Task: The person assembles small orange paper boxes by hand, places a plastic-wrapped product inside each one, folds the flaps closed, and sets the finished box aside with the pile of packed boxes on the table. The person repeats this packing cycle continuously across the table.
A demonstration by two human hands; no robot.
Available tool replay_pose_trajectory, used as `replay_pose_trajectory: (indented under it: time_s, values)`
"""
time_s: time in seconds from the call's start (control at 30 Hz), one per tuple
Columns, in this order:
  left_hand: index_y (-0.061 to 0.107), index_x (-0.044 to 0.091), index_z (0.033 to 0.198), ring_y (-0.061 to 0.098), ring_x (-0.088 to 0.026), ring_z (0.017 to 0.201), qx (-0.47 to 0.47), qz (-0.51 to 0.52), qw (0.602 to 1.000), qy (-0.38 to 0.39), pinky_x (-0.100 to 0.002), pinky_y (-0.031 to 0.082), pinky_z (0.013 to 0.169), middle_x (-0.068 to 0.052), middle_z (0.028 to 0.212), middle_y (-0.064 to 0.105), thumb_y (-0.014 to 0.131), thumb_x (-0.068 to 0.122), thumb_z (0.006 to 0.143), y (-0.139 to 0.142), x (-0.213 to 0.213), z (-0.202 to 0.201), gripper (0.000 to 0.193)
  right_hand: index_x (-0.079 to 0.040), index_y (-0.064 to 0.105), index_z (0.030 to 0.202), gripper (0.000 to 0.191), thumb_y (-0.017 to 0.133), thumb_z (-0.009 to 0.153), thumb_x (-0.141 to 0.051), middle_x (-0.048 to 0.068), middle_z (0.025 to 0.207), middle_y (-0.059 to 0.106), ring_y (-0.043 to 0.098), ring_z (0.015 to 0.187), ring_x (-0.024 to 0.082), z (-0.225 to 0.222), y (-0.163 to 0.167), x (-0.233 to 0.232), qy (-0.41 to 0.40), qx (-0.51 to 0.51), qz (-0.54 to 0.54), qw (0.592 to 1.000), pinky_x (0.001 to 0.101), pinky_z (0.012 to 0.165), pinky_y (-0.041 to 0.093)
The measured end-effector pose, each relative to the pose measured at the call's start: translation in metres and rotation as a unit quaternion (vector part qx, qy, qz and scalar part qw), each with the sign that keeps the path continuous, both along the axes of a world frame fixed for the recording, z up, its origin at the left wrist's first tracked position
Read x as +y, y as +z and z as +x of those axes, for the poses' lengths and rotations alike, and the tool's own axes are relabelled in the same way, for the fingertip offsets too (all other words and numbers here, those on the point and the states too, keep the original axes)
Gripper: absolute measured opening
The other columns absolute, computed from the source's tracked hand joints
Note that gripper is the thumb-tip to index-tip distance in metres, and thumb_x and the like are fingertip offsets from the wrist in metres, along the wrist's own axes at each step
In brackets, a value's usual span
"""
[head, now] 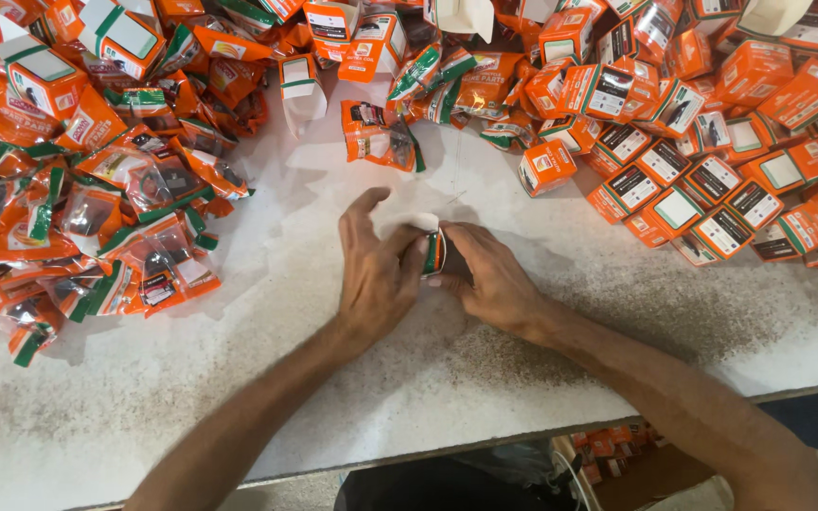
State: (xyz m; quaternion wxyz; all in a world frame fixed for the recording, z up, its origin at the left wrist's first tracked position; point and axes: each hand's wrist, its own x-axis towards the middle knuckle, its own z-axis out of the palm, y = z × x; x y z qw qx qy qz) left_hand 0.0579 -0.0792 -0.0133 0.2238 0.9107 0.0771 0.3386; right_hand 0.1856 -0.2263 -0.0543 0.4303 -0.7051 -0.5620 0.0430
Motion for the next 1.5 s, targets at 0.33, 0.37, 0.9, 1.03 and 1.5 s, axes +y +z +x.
replay_pose_trajectory:
  time_s: [0.33,0.37,0.9,1.03,1.5]
  values:
    - [0.057,-0.001,0.104,0.058,-0.008,0.068,0.042,-0.410,0.911,-0.005,-0.029,0.048,0.055,-0.007,0.085,0.061,0.061,0.004,0.094,-0.019,0.006,0.016,0.012,-0.002,0.050,0.141,0.060,0.077,0.089,-0.016,0.022,0.135,0.065,0.063,0.124,0.040,-0.007,0.011,-0.003,0.010,0.037,0.040,0.998,0.0456,0.103,0.051]
    - [0.057,-0.001,0.099,0.059,-0.007,0.065,0.050,-0.428,0.902,-0.007,-0.029,0.048,0.053,-0.006,0.080,0.062,0.060,0.005,0.095,-0.017,0.007,0.016,0.008,-0.002,0.053,0.139,0.057,0.077,0.088,-0.014,0.023,0.135,0.065,0.062,0.124,0.041,-0.007,0.012,-0.002,0.011,0.000,0.040,0.999,0.0464,0.103,0.051]
    - [0.069,-0.005,0.110,0.065,-0.029,0.108,0.019,-0.226,0.965,-0.131,-0.041,0.055,0.093,-0.017,0.118,0.067,0.072,-0.002,0.082,-0.007,0.027,0.002,0.028,-0.003,0.056,0.124,0.043,0.077,0.087,-0.002,0.023,0.143,0.056,0.060,0.127,0.043,-0.008,0.014,-0.005,0.035,-0.007,0.045,0.998,0.0464,0.099,0.055]
    - [0.065,-0.004,0.116,0.060,-0.036,0.132,0.000,-0.074,0.969,-0.236,-0.044,0.052,0.110,-0.020,0.139,0.062,0.075,0.003,0.083,0.001,0.029,-0.016,0.035,-0.005,0.038,0.126,0.046,0.074,0.097,-0.006,0.022,0.149,0.054,0.062,0.129,0.040,-0.009,0.008,-0.004,0.048,0.060,0.077,0.994,0.0450,0.103,0.055]
    - [0.067,0.004,0.117,0.052,-0.040,0.144,0.032,0.013,0.971,-0.237,-0.045,0.050,0.116,-0.019,0.154,0.053,0.080,0.007,0.088,-0.004,0.032,-0.020,0.032,-0.007,0.061,0.106,0.022,0.074,0.088,-0.002,0.026,0.145,0.054,0.063,0.121,0.043,-0.008,0.009,-0.007,0.042,-0.041,0.057,0.997,0.0455,0.094,0.056]
